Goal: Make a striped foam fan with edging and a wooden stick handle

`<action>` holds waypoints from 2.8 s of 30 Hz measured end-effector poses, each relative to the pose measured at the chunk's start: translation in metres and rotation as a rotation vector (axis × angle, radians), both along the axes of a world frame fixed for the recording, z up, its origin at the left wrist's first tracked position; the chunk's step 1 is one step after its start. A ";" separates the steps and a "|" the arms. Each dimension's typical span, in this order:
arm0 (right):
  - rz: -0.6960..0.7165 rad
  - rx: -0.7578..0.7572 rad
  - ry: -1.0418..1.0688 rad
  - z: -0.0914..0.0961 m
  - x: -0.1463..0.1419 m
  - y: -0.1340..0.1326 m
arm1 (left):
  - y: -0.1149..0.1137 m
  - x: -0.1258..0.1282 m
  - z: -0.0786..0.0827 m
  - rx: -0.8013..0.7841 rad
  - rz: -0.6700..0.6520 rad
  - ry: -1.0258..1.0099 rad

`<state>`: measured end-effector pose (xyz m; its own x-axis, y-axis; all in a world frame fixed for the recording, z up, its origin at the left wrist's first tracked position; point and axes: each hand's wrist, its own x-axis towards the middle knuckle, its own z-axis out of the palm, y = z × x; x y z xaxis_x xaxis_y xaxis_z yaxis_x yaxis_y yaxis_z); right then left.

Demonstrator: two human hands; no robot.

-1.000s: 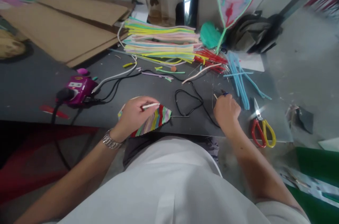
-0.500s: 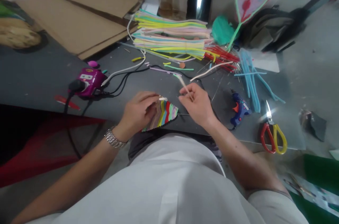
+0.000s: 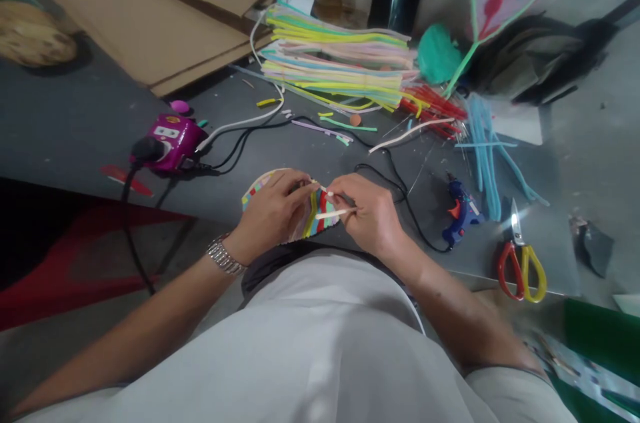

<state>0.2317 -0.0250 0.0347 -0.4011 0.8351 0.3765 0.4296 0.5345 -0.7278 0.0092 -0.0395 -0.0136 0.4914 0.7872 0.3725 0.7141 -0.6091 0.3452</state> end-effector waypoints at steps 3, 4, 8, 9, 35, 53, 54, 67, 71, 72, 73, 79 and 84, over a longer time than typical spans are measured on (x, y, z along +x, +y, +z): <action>-0.016 -0.064 0.001 -0.005 0.007 -0.009 | 0.000 0.000 0.001 -0.008 -0.004 0.011; -0.023 -0.082 0.004 -0.007 0.009 -0.011 | 0.000 0.000 0.001 -0.010 -0.003 0.016; -0.049 -0.110 -0.007 -0.013 0.016 -0.017 | 0.000 0.001 0.001 -0.018 -0.005 0.024; -0.052 -0.110 -0.013 -0.014 0.017 -0.017 | 0.000 0.001 0.001 -0.023 -0.005 0.022; 0.090 0.016 -0.227 -0.039 0.044 -0.025 | 0.002 0.006 0.009 -0.055 0.017 0.155; 0.067 0.066 -0.415 -0.044 0.045 -0.029 | -0.016 0.021 0.011 -0.093 0.067 0.094; 0.067 0.062 -0.424 -0.044 0.046 -0.029 | -0.018 0.023 0.010 -0.103 0.061 0.078; 0.052 0.062 -0.417 -0.045 0.043 -0.033 | -0.020 0.028 0.005 -0.107 0.022 0.081; 0.048 0.069 -0.400 -0.043 0.042 -0.034 | -0.021 0.031 0.009 -0.101 -0.020 0.091; 0.047 0.070 -0.398 -0.043 0.042 -0.034 | -0.021 0.032 0.010 -0.099 -0.030 0.092; 0.045 0.071 -0.396 -0.043 0.042 -0.035 | -0.021 0.032 0.011 -0.098 -0.036 0.093; 0.035 0.055 -0.398 -0.042 0.041 -0.037 | -0.020 0.032 0.011 -0.083 -0.041 0.124; 0.032 0.053 -0.385 -0.043 0.040 -0.038 | -0.020 0.033 0.011 -0.087 -0.038 0.137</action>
<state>0.2720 -0.0629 -0.0086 -0.5471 0.8032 0.2357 0.6486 0.5848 -0.4872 0.0421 -0.0592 -0.0028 0.5625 0.7937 0.2316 0.7353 -0.6083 0.2990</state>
